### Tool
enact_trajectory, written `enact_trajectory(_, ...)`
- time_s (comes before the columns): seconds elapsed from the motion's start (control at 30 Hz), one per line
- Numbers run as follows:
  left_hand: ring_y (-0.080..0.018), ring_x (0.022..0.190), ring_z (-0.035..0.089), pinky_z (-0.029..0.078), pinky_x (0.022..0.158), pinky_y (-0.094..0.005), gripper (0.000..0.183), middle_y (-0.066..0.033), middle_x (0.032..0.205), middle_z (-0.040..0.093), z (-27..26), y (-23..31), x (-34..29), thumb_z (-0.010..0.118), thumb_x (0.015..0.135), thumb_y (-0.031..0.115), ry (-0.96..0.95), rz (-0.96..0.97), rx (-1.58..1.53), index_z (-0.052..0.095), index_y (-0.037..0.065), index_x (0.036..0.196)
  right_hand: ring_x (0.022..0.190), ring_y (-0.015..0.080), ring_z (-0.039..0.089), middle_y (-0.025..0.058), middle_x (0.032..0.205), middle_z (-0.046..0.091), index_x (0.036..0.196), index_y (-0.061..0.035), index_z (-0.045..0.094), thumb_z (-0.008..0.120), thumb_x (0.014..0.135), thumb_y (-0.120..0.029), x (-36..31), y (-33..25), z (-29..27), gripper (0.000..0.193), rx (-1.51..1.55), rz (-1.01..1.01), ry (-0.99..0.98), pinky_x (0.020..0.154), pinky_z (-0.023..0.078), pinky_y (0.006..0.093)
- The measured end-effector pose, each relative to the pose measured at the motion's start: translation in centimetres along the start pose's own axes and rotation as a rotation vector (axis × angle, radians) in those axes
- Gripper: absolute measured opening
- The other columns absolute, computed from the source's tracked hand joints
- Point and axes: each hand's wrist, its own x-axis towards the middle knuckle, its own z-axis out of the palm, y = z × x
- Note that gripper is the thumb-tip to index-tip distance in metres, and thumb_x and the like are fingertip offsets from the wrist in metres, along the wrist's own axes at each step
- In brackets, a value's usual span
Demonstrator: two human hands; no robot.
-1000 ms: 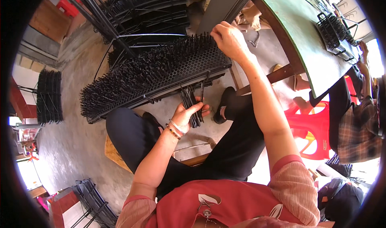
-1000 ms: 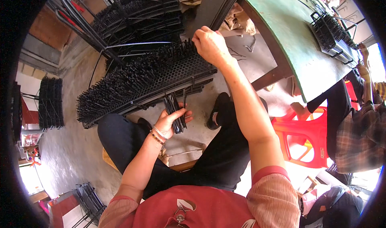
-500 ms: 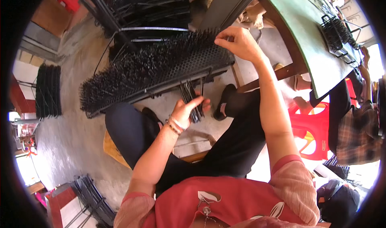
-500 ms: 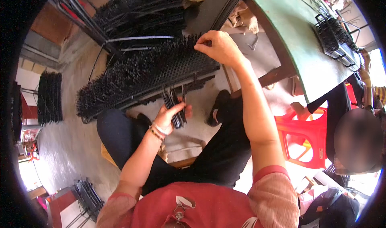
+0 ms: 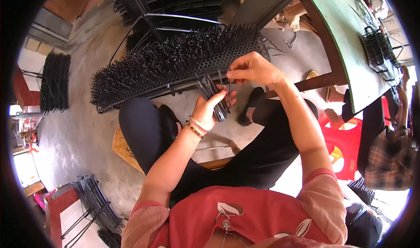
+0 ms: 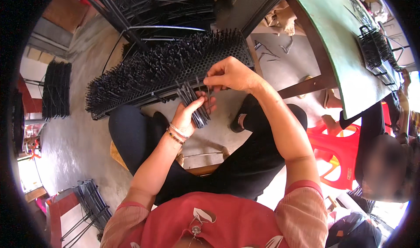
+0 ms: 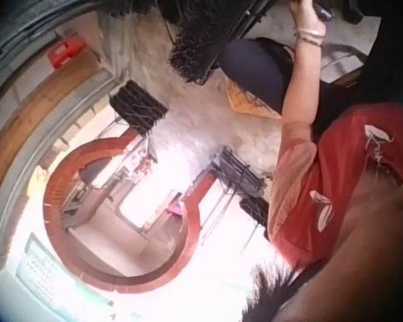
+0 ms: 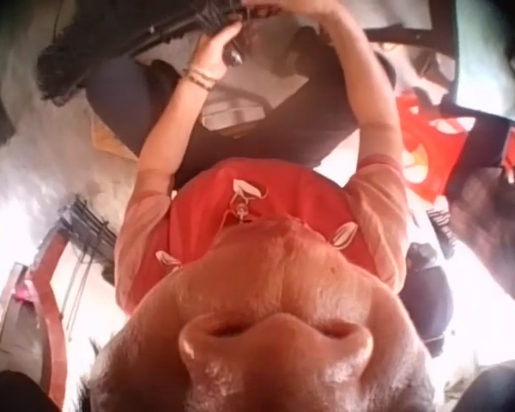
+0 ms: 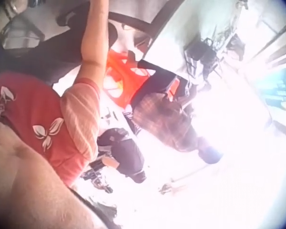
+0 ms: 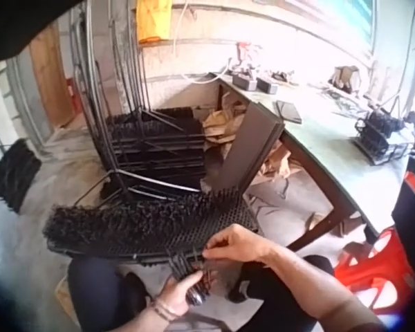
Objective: Insert bundles of plastic bristles into a perforated brush base.
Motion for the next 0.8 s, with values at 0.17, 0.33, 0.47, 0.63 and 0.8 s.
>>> enact_trajectory(0.17,-0.0211,0.086,0.063,0.055,0.076,-0.0380,0.017,-0.0047,0.090,0.058,-0.5,0.3,-0.4,0.059,0.086,0.009,0.071,-0.061,0.185,0.055,0.005,0.102,0.062,0.0092,0.059,0.0047,0.074,0.065,0.091,0.0025,0.065,0.065,0.082,-0.014,-1.3,-1.3,-3.9,0.019,0.072,-0.277,0.660,0.057,0.047,0.0218)
enact_trajectory(0.33,-0.0203,0.080,0.063,0.057,0.070,-0.0358,0.027,-0.0091,0.087,0.061,-0.7,-1.1,-0.1,0.058,0.086,0.010,0.024,-0.172,0.299,0.054,-0.001,0.110,0.061,0.0059,0.058,0.0027,0.073,0.064,0.095,0.0010,0.065,0.068,0.081,-0.012,1.0,0.5,-6.3,0.020,-0.151,-0.418,1.003,0.058,0.047,0.0201)
enact_trajectory(0.47,-0.0190,0.080,0.062,0.057,0.070,-0.0360,0.026,-0.0086,0.087,0.060,-0.7,-1.4,0.0,0.058,0.085,0.010,0.024,-0.192,0.315,0.055,-0.001,0.109,0.064,0.0075,0.060,0.0049,0.075,0.065,0.095,-0.0008,0.065,0.068,0.081,-0.012,2.1,1.0,-6.3,0.019,-0.350,-0.474,1.016,0.059,0.048,0.0216)
enact_trajectory(0.63,-0.0166,0.081,0.059,0.057,0.073,-0.0389,0.024,-0.0061,0.089,0.058,-1.2,-1.6,0.2,0.056,0.085,0.008,0.034,-0.179,0.375,0.055,0.000,0.108,0.072,0.0250,0.065,0.0142,0.080,0.066,0.090,-0.0018,0.064,0.066,0.080,-0.018,3.2,1.6,-5.6,0.019,-0.393,-0.455,0.980,0.065,0.050,0.0314)
enact_trajectory(0.8,-0.0168,0.081,0.059,0.057,0.074,-0.0397,0.024,-0.0073,0.090,0.057,-1.2,-1.4,0.2,0.056,0.085,0.007,0.022,-0.160,0.349,0.055,0.000,0.108,0.071,0.0269,0.065,0.0137,0.080,0.066,0.090,-0.0024,0.064,0.065,0.080,-0.018,3.3,1.7,-5.4,0.019,-0.404,-0.442,1.001,0.065,0.050,0.0329)
